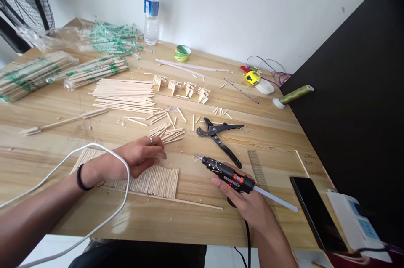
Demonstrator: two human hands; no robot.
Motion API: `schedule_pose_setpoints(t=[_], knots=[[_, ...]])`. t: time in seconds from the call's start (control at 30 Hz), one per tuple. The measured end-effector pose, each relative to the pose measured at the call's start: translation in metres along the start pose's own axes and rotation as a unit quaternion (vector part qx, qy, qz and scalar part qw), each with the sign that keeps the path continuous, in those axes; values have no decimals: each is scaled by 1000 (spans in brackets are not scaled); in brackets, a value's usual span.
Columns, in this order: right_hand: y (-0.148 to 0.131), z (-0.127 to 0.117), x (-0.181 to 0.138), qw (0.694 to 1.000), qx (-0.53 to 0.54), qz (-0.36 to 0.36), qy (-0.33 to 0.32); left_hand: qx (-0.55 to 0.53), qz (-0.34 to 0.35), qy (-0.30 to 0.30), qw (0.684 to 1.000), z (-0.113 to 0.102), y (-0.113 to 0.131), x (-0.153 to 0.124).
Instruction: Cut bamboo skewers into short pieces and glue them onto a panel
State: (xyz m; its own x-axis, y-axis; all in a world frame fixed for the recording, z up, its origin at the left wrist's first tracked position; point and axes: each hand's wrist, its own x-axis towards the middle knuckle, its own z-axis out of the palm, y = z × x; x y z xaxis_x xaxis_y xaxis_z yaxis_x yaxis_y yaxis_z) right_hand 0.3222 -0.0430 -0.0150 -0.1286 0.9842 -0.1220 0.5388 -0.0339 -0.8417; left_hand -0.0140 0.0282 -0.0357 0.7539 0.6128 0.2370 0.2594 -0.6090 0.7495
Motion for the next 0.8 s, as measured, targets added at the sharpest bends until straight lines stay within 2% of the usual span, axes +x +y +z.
schedule_pose_setpoints(t=[0.1, 0.2, 0.3, 0.43, 0.57, 0.8], knots=[[8, -5, -3, 999, -5, 17, 42, 68, -45, 78, 994, -6, -6, -1], [13, -7, -7, 998, 16, 22, 62, 116, -65, 109, 985, -10, -9, -1], [18, -7, -11, 996, 29, 30, 84, 134, -70, 89, 985, -8, -11, 0], [29, -7, -13, 997, 36, 18, 64, 144, -67, 65, 985, -4, -14, 0], [40, -7, -13, 998, 38, 12, 40, 156, -56, 85, 982, -2, -15, 0], [48, -2, -15, 995, 81, 17, 56, 171, -59, 106, 978, -3, -15, 0]])
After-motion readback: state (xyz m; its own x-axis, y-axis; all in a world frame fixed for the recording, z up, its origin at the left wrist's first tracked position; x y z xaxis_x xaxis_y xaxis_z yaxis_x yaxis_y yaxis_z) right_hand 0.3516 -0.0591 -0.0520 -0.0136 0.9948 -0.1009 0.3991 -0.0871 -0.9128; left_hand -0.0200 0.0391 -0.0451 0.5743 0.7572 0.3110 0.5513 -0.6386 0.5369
